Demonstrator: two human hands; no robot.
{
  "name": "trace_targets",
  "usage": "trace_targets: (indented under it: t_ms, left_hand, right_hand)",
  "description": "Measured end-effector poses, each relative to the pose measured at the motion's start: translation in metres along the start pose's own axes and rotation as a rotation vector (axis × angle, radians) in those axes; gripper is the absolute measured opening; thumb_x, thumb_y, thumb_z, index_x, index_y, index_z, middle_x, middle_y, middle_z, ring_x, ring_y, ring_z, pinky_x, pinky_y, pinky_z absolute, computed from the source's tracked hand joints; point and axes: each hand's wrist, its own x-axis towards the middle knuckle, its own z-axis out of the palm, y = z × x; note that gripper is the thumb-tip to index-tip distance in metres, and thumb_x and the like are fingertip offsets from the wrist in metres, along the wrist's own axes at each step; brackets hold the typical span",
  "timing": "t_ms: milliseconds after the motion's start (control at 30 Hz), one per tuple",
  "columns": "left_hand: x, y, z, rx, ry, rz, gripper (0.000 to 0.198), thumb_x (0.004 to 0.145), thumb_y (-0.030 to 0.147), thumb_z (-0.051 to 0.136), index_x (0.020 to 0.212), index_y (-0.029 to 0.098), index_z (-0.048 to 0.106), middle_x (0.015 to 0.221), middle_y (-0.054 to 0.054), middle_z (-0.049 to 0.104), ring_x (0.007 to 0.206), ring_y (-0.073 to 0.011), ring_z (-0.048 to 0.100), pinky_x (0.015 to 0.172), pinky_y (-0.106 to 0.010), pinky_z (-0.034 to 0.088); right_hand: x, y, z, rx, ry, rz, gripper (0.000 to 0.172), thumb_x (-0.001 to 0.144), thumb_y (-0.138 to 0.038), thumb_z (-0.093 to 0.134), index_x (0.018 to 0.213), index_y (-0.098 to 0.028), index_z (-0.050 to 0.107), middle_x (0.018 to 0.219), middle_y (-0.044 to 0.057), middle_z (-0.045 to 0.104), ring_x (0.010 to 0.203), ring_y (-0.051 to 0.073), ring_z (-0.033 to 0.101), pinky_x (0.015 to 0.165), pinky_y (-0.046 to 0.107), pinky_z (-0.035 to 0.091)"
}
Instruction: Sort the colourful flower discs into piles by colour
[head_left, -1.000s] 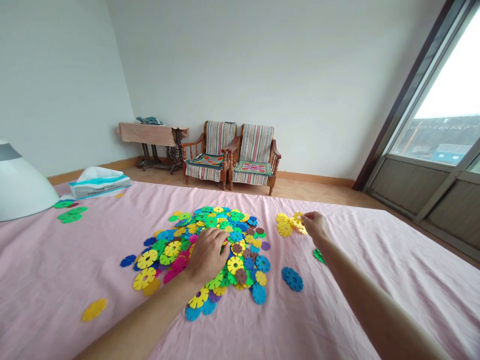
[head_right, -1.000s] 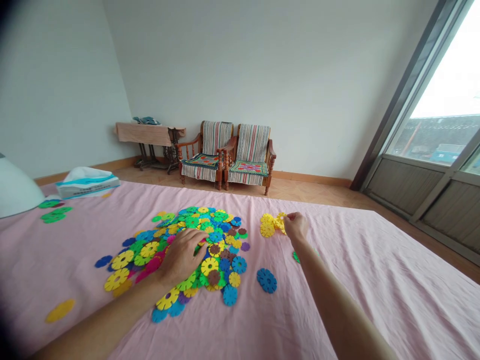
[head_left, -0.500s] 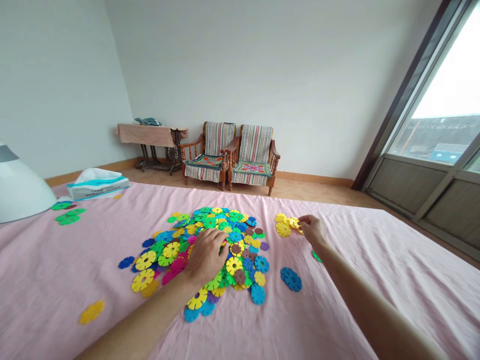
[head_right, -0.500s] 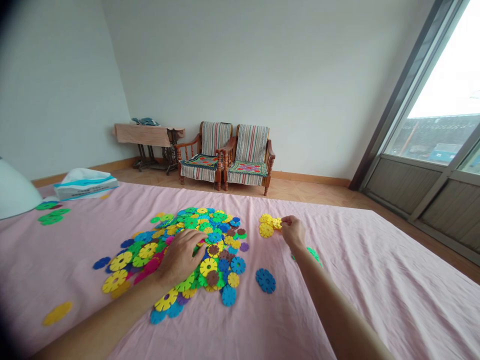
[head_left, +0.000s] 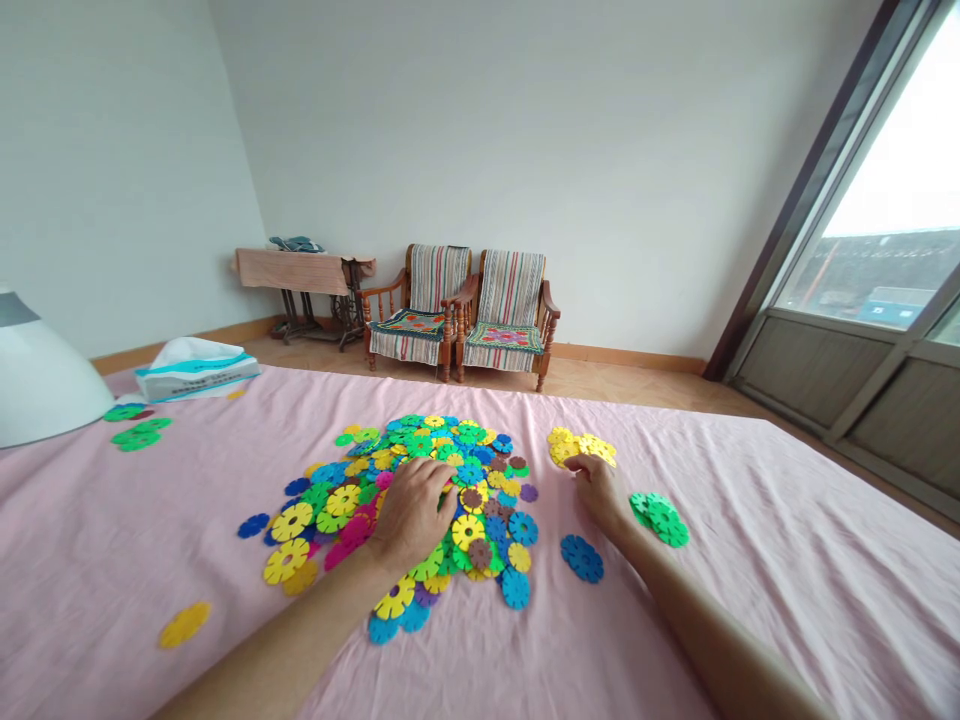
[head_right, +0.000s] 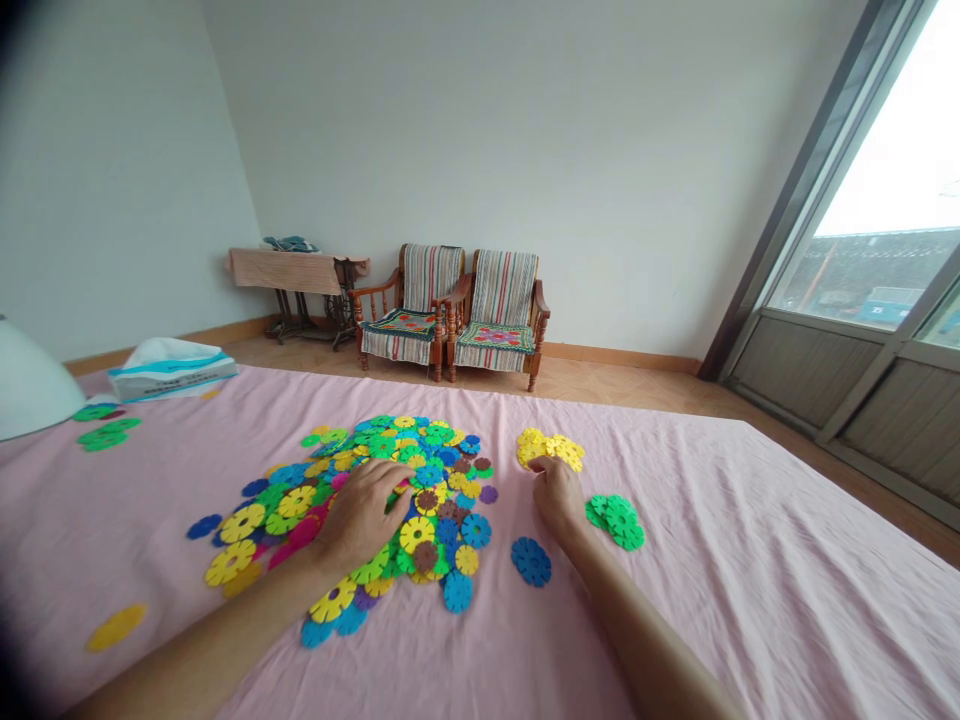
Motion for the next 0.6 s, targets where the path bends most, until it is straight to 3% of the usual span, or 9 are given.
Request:
trace_targets:
  t_ms: [233, 400, 500, 600]
  left_hand:
    - [0.001, -0.006, -0.003, -0.034, 0.026, 0.002, 0.016, 0.085, 0.019, 0.051, 0.095, 0.02, 0.064, 0.097, -0.006, 0.069, 0.094, -0.0223, 0.061, 0.086, -0.04, 0.048]
    - [0.021, -0.013, -0.013, -0.045, 0.047, -0.022, 0.016, 0.086, 0.022, 0.051, 0.093, 0.02, 0.064, 0.096, -0.005, 0.07, 0.094, -0.0226, 0.062, 0.086, -0.039, 0.049]
    - [0.043, -0.017, -0.01, 0.017, -0.076, -0.017, 0.019, 0.086, 0.022, 0.049, 0.097, 0.019, 0.065, 0.101, -0.006, 0.07, 0.099, -0.0226, 0.062, 0.091, -0.038, 0.046]
    - [0.069, -0.019, 0.005, 0.098, -0.251, -0.001, 0.024, 0.088, 0.024, 0.047, 0.105, 0.018, 0.064, 0.109, -0.008, 0.068, 0.105, -0.0222, 0.06, 0.095, -0.035, 0.043]
  right_hand:
    - [-0.01, -0.005, 0.007, 0.036, 0.031, 0.023, 0.033, 0.072, -0.01, 0.041, 0.078, -0.019, 0.072, 0.083, 0.003, 0.072, 0.08, 0.017, 0.065, 0.074, 0.025, 0.045]
    - [-0.009, -0.004, 0.007, 0.059, 0.03, 0.032, 0.032, 0.072, -0.011, 0.041, 0.077, -0.02, 0.071, 0.08, 0.002, 0.072, 0.078, 0.017, 0.065, 0.073, 0.025, 0.044]
    - [-0.009, -0.004, 0.007, 0.067, 0.03, 0.036, 0.031, 0.071, -0.012, 0.041, 0.076, -0.019, 0.071, 0.08, 0.002, 0.072, 0.079, 0.018, 0.065, 0.073, 0.026, 0.044]
    - [-0.01, -0.005, 0.007, 0.071, 0.032, 0.038, 0.032, 0.071, -0.012, 0.041, 0.077, -0.019, 0.071, 0.081, 0.003, 0.072, 0.079, 0.019, 0.065, 0.073, 0.027, 0.044]
